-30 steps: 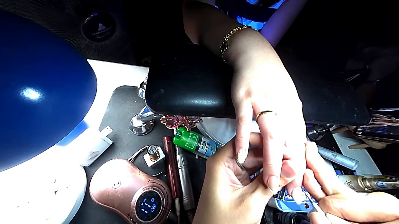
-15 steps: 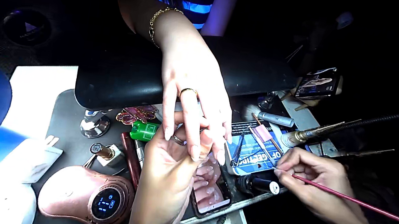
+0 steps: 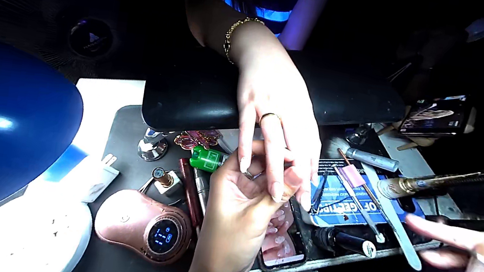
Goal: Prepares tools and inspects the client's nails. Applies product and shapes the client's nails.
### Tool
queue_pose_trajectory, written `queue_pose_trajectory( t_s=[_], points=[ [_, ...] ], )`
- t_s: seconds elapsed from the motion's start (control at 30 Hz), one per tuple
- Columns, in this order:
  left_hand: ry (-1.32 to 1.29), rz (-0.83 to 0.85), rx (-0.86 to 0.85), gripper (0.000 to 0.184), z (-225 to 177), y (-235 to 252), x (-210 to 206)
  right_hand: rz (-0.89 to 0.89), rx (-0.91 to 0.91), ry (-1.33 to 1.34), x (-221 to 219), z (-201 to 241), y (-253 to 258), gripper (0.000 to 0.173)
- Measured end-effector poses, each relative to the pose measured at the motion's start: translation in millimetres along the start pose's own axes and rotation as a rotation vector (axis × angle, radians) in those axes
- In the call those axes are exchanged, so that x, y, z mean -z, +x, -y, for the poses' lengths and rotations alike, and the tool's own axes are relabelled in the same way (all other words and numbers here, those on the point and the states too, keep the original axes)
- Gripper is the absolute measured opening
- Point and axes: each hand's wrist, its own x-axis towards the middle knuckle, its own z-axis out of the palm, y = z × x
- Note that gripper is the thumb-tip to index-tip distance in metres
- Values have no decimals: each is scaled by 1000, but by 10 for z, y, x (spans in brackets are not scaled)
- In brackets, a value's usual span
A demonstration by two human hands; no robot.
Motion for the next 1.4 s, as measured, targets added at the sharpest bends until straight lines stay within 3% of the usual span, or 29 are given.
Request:
queue_pose_trajectory(
  t_s=[0.07, 0.13, 0.27, 0.97, 1.4],
  points=[
    [-2, -1, -5, 26, 0, 7, -17, -11, 122, 62, -360, 92, 120, 2],
    [-3, 5, -10, 25, -8, 13, -26, -66, 223, 29, -680, -20, 214, 12],
    [-2, -35, -15, 26, -6, 14, -46, -129, 225, 11, -939, -133, 234, 11],
    [14, -48, -48, 31, 33, 14, -79, -92, 210, -104, -918, -147, 161, 12],
    [8, -46, -44, 30, 30, 12, -82, -80, 190, -14, -916, -115, 186, 11]
  ],
)
